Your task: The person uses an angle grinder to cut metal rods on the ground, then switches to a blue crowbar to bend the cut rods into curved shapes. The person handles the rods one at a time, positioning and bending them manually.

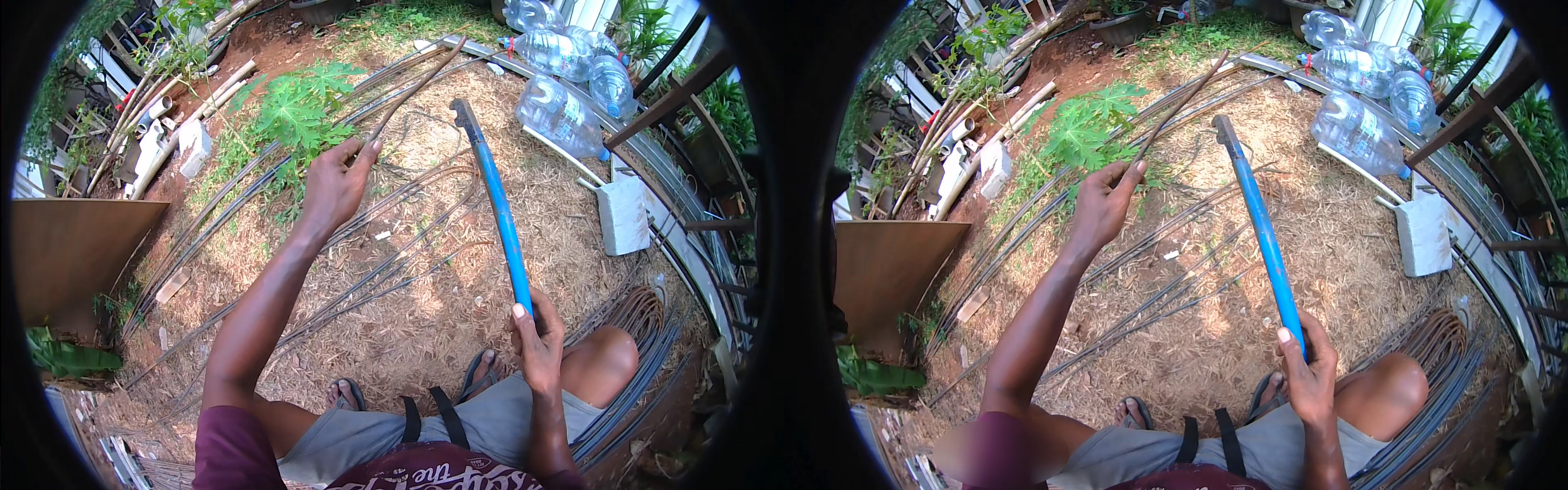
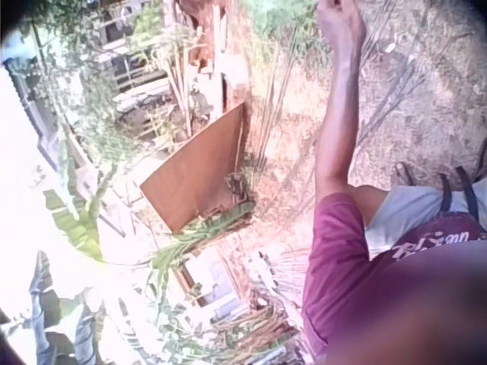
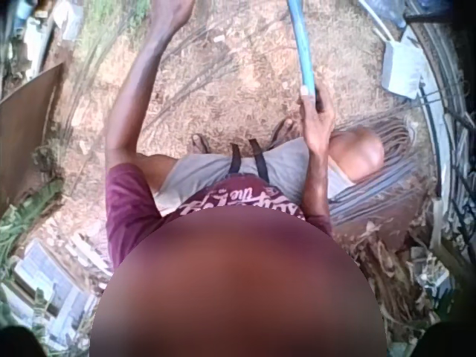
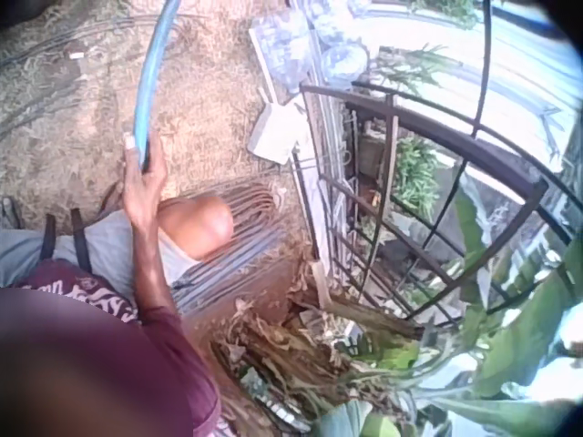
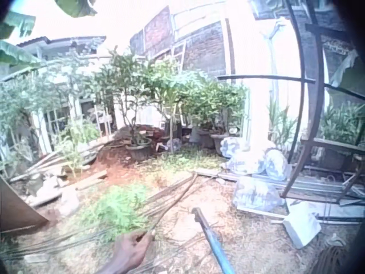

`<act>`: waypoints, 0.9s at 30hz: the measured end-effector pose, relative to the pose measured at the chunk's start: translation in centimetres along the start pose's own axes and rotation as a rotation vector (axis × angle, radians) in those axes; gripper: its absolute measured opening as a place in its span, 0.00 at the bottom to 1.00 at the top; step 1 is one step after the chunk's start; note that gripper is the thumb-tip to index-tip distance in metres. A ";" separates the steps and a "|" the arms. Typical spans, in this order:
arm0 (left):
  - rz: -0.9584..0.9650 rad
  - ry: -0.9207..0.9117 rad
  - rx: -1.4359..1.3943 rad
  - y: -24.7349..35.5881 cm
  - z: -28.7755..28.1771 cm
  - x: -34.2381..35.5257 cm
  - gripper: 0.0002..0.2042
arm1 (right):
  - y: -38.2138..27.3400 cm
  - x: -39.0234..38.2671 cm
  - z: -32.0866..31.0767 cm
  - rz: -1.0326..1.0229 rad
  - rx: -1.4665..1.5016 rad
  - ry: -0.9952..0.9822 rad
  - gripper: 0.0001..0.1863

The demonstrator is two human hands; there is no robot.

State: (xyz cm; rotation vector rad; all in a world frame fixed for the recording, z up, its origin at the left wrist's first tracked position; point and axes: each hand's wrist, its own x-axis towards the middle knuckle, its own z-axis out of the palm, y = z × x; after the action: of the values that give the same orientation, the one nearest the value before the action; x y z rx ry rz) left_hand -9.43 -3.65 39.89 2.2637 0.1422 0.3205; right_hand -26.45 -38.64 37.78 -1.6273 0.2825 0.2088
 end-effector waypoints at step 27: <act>-0.069 -0.680 0.050 -9.4 27.0 -18.1 0.20 | -4.8 -0.4 -9.2 0.121 -1.285 -0.001 0.17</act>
State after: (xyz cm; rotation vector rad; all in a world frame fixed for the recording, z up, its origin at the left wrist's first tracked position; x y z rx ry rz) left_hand -19.32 -20.92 12.50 2.2834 -0.1294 -0.4965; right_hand -25.70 -47.53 43.18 -2.8785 0.2517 0.5552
